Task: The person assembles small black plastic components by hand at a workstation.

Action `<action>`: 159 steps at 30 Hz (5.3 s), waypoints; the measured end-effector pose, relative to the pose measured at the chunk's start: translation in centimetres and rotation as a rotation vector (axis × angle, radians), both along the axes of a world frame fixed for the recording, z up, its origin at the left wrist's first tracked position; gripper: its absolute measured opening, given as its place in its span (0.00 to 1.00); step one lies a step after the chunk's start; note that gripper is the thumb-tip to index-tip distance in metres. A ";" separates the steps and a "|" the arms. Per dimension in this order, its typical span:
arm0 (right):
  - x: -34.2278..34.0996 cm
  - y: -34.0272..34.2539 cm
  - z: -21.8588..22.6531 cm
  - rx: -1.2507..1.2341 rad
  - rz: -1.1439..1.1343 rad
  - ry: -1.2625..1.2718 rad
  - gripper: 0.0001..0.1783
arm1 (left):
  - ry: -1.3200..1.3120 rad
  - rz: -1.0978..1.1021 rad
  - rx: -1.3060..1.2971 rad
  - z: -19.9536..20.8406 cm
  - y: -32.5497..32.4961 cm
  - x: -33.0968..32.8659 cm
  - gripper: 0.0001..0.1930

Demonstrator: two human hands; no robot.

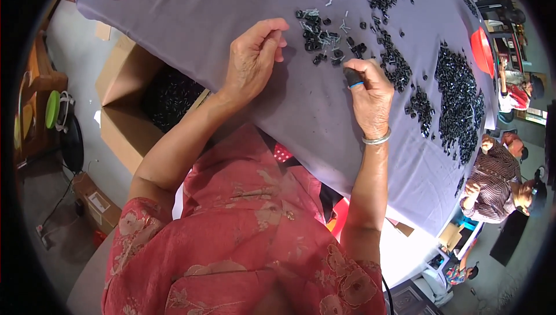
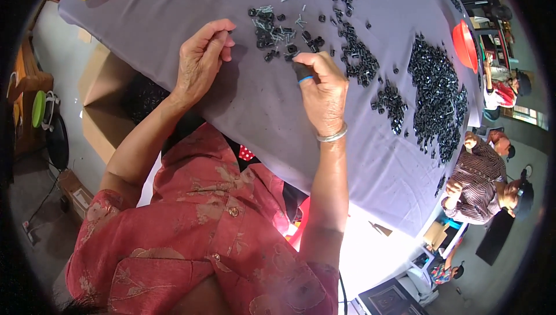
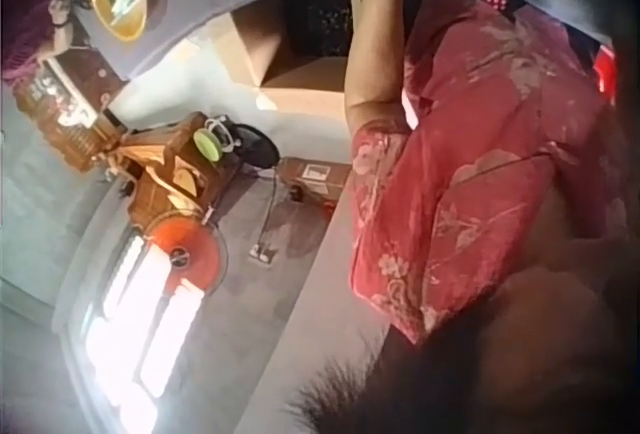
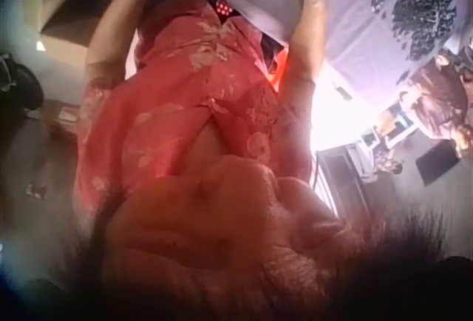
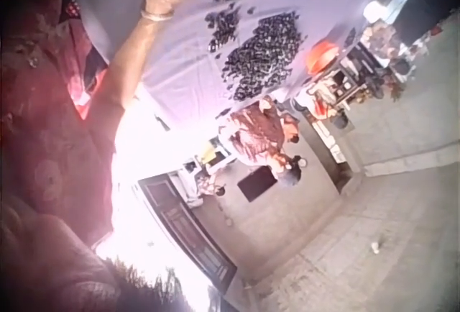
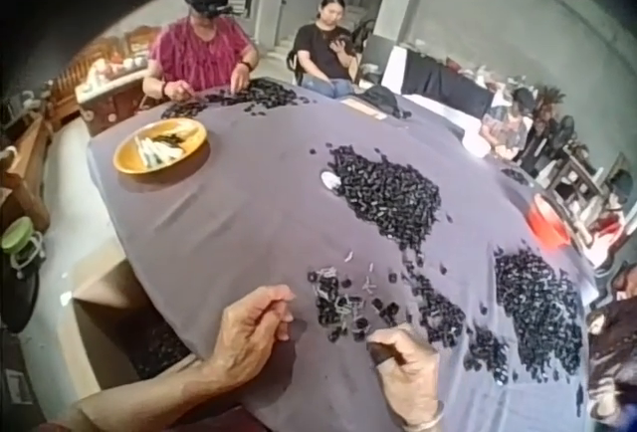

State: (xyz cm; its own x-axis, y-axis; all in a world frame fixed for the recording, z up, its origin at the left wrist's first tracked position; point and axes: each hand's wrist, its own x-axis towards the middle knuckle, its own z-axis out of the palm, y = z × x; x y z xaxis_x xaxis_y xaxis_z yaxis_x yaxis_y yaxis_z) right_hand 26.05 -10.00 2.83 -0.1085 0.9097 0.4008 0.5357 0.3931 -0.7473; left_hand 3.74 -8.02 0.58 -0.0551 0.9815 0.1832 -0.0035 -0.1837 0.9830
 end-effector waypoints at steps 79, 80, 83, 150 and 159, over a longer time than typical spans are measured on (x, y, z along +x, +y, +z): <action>-3.1 1.4 2.7 -0.346 0.099 0.311 0.06 | 0.038 -0.196 0.071 -0.2 -1.5 1.7 0.08; -3.2 1.3 2.8 -0.326 0.122 0.311 0.05 | 0.042 -0.196 0.074 0.0 -1.5 1.8 0.08; -3.5 1.6 2.5 -0.299 0.155 0.301 0.04 | 0.040 -0.194 0.092 -0.2 -1.0 1.7 0.08; -4.8 1.0 2.4 -0.121 0.080 0.082 0.12 | 0.076 -0.227 0.009 -0.2 -1.3 1.5 0.03; -4.8 -0.1 1.3 -0.146 0.089 0.107 0.10 | 0.083 -0.234 0.013 -0.4 -2.7 1.4 0.04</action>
State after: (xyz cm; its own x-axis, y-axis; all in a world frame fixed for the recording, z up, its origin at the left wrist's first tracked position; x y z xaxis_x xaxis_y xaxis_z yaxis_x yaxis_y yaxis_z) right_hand 21.26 -10.08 4.08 -0.1551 0.9478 0.2785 0.4179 0.3184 -0.8509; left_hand 5.15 -10.70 0.22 0.1894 0.9633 0.1901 0.0335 -0.1999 0.9793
